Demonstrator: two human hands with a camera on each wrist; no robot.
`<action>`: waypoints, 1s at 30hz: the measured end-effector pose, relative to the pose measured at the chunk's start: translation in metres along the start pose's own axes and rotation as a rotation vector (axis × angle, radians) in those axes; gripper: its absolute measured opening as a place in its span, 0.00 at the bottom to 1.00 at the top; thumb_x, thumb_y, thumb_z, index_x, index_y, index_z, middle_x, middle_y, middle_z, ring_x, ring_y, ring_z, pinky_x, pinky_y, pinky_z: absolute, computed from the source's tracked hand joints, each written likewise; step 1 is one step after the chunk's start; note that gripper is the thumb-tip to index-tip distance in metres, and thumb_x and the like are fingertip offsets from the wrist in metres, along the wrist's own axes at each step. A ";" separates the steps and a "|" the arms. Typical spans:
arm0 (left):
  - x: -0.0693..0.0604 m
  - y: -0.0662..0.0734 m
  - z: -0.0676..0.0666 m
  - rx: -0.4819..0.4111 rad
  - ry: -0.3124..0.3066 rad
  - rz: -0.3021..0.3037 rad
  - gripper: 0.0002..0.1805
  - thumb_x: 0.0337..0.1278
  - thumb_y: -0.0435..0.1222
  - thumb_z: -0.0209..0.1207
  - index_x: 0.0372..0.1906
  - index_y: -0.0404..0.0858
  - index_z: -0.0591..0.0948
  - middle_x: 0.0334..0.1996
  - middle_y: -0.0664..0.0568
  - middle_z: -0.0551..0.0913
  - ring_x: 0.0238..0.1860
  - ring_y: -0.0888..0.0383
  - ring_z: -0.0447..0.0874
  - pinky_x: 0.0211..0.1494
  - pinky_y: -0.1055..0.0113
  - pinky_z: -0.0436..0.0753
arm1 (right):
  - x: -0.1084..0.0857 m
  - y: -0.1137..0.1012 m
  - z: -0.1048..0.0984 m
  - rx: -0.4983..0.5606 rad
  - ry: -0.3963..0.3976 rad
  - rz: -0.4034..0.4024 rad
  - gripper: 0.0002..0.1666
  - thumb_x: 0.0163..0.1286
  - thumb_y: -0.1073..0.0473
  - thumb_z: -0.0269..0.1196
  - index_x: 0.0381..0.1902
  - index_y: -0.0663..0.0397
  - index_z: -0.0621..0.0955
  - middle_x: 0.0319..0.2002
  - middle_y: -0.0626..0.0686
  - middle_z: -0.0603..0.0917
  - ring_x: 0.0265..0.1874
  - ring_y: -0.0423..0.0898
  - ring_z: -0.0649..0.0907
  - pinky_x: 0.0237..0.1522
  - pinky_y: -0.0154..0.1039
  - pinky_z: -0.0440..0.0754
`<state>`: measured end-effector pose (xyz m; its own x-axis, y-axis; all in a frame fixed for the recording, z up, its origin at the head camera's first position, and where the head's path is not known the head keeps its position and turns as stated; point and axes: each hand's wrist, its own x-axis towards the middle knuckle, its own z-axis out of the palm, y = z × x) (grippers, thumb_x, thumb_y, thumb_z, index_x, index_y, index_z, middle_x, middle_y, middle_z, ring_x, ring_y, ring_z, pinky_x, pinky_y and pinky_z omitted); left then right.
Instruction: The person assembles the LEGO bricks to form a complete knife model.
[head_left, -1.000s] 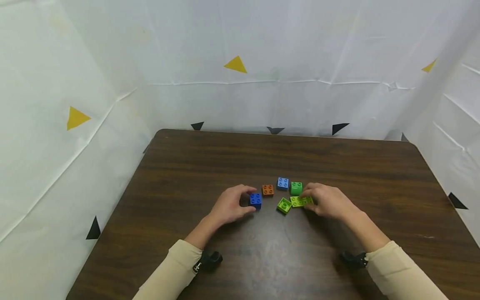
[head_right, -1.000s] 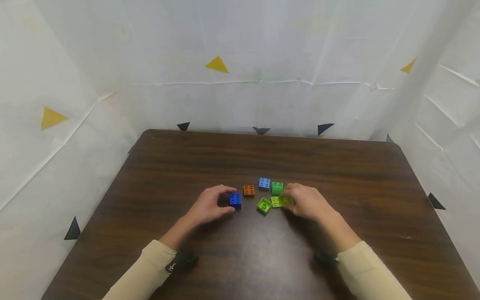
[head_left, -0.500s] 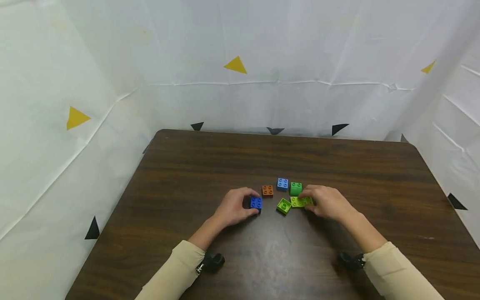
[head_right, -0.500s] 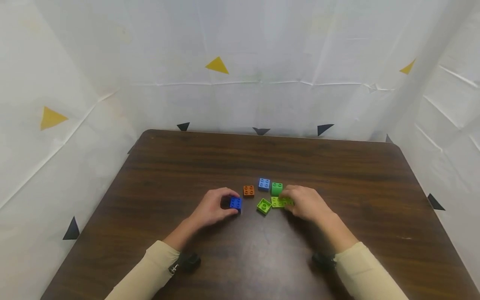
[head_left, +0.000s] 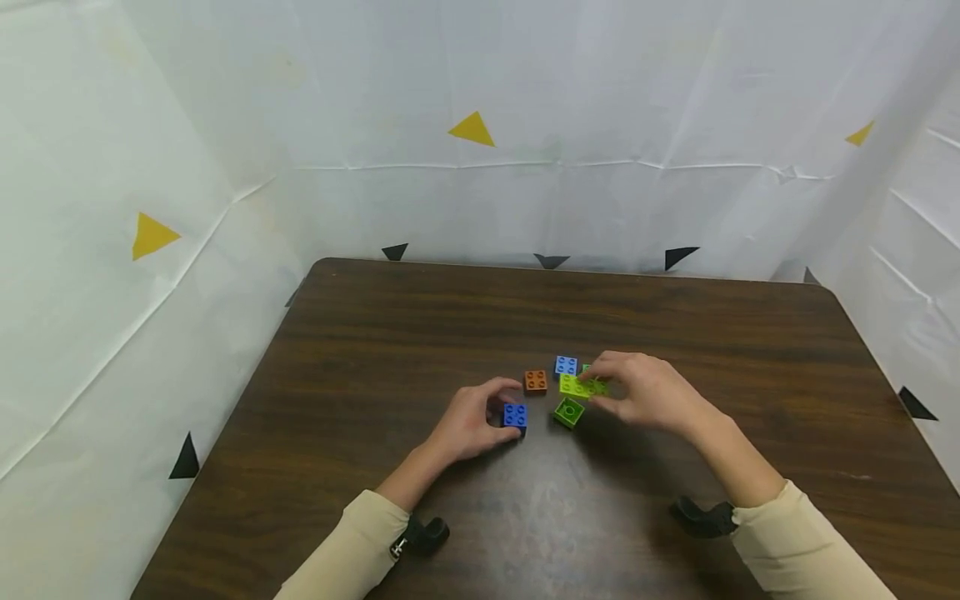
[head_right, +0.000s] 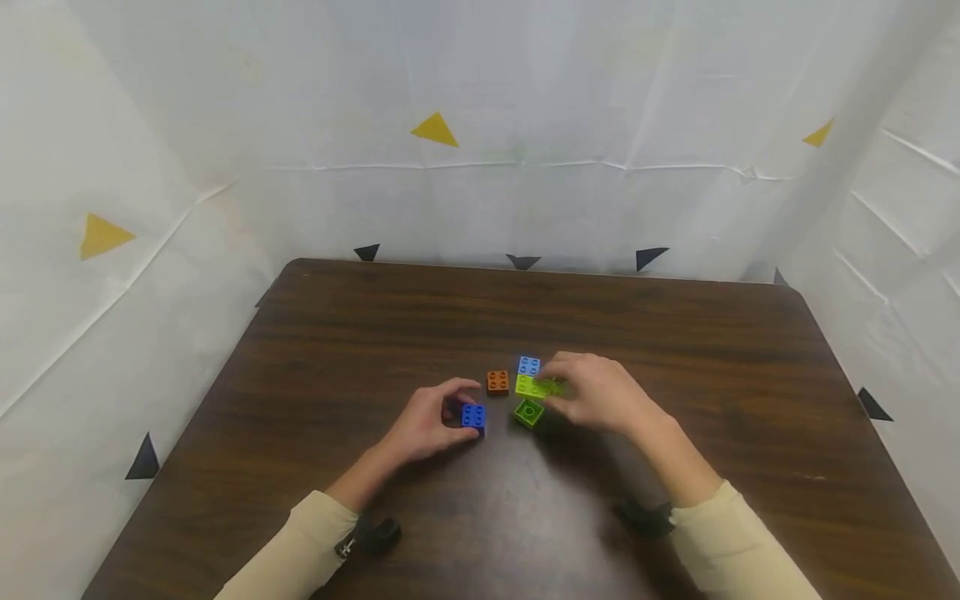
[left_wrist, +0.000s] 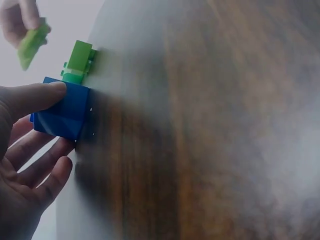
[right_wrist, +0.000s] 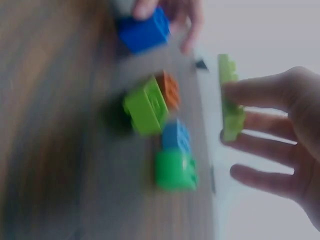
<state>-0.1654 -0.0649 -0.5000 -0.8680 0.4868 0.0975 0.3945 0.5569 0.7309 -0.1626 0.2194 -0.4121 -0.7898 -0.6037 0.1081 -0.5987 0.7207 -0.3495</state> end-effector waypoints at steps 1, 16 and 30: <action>0.000 0.000 0.000 0.001 0.007 0.003 0.33 0.45 0.37 0.76 0.60 0.43 0.77 0.43 0.58 0.86 0.45 0.61 0.81 0.45 0.67 0.80 | 0.003 -0.006 0.003 0.009 0.012 -0.031 0.17 0.58 0.57 0.74 0.47 0.46 0.86 0.41 0.43 0.83 0.32 0.41 0.80 0.33 0.40 0.79; -0.001 0.001 0.002 0.051 0.030 0.049 0.29 0.44 0.39 0.76 0.55 0.47 0.81 0.51 0.57 0.84 0.43 0.61 0.81 0.46 0.64 0.79 | 0.034 -0.038 0.061 0.000 0.105 -0.248 0.16 0.60 0.54 0.73 0.47 0.45 0.86 0.46 0.44 0.82 0.36 0.39 0.82 0.37 0.37 0.83; -0.002 0.001 0.001 0.067 0.036 0.066 0.22 0.45 0.41 0.76 0.49 0.46 0.84 0.43 0.57 0.86 0.38 0.62 0.80 0.40 0.68 0.78 | 0.032 -0.043 0.069 -0.014 0.125 -0.252 0.15 0.60 0.53 0.73 0.45 0.45 0.86 0.45 0.43 0.82 0.40 0.40 0.82 0.37 0.39 0.83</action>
<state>-0.1634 -0.0648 -0.4999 -0.8495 0.5000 0.1687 0.4691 0.5692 0.6752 -0.1532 0.1455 -0.4577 -0.6257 -0.7182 0.3046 -0.7794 0.5586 -0.2839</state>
